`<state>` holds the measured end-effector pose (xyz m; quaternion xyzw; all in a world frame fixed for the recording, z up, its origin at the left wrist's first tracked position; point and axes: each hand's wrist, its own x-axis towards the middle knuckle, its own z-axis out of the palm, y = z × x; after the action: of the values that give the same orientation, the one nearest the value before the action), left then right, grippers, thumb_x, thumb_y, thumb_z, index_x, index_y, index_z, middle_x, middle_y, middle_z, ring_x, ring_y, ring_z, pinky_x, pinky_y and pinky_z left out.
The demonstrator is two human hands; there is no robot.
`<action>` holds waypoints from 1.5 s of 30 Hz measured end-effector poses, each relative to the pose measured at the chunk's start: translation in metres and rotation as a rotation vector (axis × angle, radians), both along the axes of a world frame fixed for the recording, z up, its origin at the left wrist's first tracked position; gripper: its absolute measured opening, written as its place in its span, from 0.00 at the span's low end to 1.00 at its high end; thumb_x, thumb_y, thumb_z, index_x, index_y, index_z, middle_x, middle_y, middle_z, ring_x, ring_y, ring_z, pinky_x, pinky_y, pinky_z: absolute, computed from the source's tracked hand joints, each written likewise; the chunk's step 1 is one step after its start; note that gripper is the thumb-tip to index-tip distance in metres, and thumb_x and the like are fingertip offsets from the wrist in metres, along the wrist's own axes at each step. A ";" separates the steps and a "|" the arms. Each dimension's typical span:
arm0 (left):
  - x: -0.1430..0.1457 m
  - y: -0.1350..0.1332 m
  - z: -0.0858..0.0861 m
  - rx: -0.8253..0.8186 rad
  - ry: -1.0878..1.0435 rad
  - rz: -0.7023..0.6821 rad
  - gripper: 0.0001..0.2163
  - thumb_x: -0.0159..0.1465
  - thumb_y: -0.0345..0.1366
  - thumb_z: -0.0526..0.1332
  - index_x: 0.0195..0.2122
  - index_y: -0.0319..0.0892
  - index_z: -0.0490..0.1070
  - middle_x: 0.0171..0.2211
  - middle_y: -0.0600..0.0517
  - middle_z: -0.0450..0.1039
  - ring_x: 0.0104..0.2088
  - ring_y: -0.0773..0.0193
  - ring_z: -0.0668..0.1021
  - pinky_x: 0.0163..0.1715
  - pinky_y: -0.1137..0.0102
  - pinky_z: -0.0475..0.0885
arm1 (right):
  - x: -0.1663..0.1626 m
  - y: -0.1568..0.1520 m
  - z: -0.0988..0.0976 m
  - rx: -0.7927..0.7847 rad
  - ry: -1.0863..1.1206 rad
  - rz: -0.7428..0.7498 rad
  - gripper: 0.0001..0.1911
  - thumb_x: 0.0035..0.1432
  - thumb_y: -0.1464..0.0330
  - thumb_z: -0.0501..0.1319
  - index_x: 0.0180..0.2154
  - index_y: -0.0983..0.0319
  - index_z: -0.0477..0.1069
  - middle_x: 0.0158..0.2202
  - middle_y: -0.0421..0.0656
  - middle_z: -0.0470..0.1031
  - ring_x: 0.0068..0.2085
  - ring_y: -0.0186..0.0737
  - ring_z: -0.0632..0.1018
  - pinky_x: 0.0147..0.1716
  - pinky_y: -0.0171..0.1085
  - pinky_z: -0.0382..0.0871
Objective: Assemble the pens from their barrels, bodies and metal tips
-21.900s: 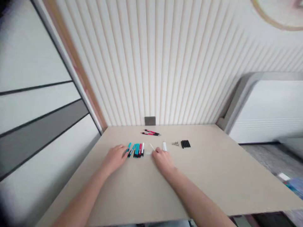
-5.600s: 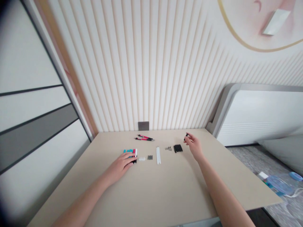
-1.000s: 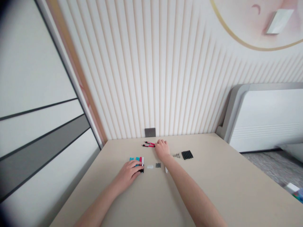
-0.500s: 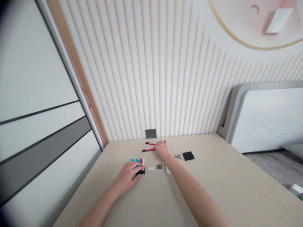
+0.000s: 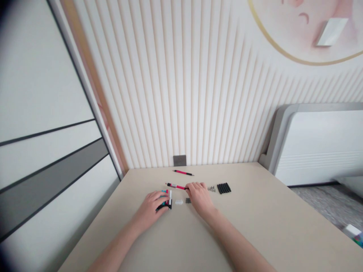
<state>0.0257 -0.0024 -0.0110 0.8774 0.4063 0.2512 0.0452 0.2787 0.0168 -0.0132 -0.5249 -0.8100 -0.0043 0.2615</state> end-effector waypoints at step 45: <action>0.001 0.001 0.003 -0.024 -0.163 0.010 0.09 0.70 0.39 0.55 0.44 0.44 0.73 0.37 0.49 0.75 0.40 0.58 0.75 0.42 0.64 0.69 | 0.012 -0.022 0.004 -0.113 0.412 0.219 0.12 0.66 0.62 0.55 0.37 0.60 0.74 0.34 0.44 0.76 0.37 0.40 0.75 0.39 0.37 0.67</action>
<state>0.0266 -0.0014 -0.0081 0.8513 0.4086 0.3173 0.0874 0.2910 -0.0048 -0.0094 -0.4374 -0.7906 0.1768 0.3904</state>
